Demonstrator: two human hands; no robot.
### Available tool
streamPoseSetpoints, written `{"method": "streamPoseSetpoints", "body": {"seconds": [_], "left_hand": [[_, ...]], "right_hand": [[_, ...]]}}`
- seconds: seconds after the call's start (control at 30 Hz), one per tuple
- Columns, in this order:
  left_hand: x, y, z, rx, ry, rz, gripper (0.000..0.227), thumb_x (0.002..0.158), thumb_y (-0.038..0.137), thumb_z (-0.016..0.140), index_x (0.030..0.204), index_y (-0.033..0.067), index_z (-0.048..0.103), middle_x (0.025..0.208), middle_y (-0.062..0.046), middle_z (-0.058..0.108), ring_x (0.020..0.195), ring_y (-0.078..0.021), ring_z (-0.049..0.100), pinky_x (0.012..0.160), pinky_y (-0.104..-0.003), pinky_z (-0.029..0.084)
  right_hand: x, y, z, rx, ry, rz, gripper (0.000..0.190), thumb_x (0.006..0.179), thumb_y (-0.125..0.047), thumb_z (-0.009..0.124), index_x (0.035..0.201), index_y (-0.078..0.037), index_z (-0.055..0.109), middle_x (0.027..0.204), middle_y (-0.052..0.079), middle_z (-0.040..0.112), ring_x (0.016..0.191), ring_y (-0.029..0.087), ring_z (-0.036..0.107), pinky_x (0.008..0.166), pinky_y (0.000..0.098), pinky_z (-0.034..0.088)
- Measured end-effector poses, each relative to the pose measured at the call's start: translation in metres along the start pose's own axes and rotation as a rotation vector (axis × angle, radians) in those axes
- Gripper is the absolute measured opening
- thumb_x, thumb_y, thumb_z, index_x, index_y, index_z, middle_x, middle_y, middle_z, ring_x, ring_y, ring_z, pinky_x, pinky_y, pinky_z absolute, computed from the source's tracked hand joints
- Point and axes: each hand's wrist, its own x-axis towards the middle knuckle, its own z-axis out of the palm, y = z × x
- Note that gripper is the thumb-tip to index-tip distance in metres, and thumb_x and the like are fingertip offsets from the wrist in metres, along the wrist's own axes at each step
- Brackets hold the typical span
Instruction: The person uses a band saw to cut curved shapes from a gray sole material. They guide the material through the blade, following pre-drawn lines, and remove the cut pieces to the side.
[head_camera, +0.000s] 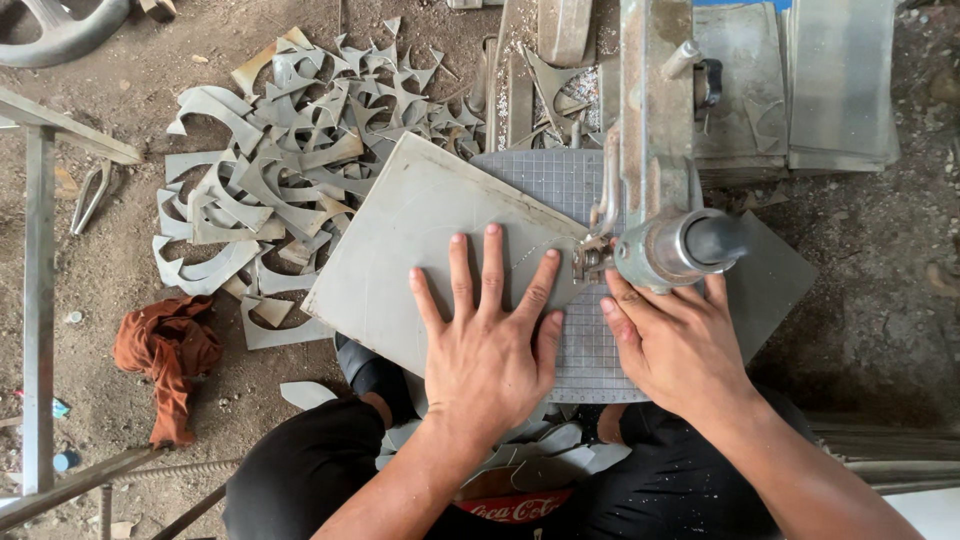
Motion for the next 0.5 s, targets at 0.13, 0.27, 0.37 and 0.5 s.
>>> {"method": "streamPoseSetpoints", "body": {"seconds": [0.13, 0.27, 0.37, 0.5], "left_hand": [[0.006, -0.001, 0.000, -0.004, 0.003, 0.005, 0.056, 0.098, 0.044, 0.050, 0.151, 0.0304, 0.050, 0.164, -0.021, 0.027, 0.151, -0.0484, 0.018, 0.113, -0.078, 0.006], [0.008, -0.002, 0.002, 0.001, 0.007, 0.008, 0.055, 0.098, 0.044, 0.050, 0.151, 0.0300, 0.050, 0.164, -0.022, 0.027, 0.151, -0.0485, 0.017, 0.112, -0.078, 0.006], [0.009, -0.001, 0.003, 0.008, 0.005, -0.006, 0.055, 0.097, 0.043, 0.051, 0.151, 0.0296, 0.050, 0.164, -0.022, 0.027, 0.151, -0.0488, 0.017, 0.112, -0.079, 0.006], [0.009, 0.002, 0.005, -0.004, 0.036, -0.031, 0.055, 0.098, 0.041, 0.050, 0.151, 0.0273, 0.051, 0.163, -0.023, 0.029, 0.151, -0.0494, 0.019, 0.113, -0.079, 0.007]], "right_hand": [[0.003, 0.002, 0.002, 0.029, -0.025, 0.028, 0.036, 0.099, -0.029, 0.060, 0.124, -0.007, 0.074, 0.127, 0.008, 0.072, 0.124, 0.026, 0.062, 0.117, 0.0502, 0.030], [0.006, 0.003, 0.003, 0.035, 0.031, -0.016, 0.034, 0.100, -0.026, 0.059, 0.123, -0.006, 0.074, 0.140, 0.009, 0.067, 0.131, 0.028, 0.059, 0.119, 0.0525, 0.028], [0.010, 0.001, 0.004, 0.040, 0.040, -0.013, 0.034, 0.100, -0.026, 0.059, 0.122, -0.005, 0.074, 0.142, 0.009, 0.065, 0.134, 0.029, 0.057, 0.121, 0.0530, 0.027], [0.011, -0.002, 0.006, -0.029, 0.032, -0.001, 0.034, 0.100, -0.025, 0.058, 0.121, -0.003, 0.074, 0.139, 0.013, 0.065, 0.133, 0.031, 0.057, 0.120, 0.0568, 0.023]]}}
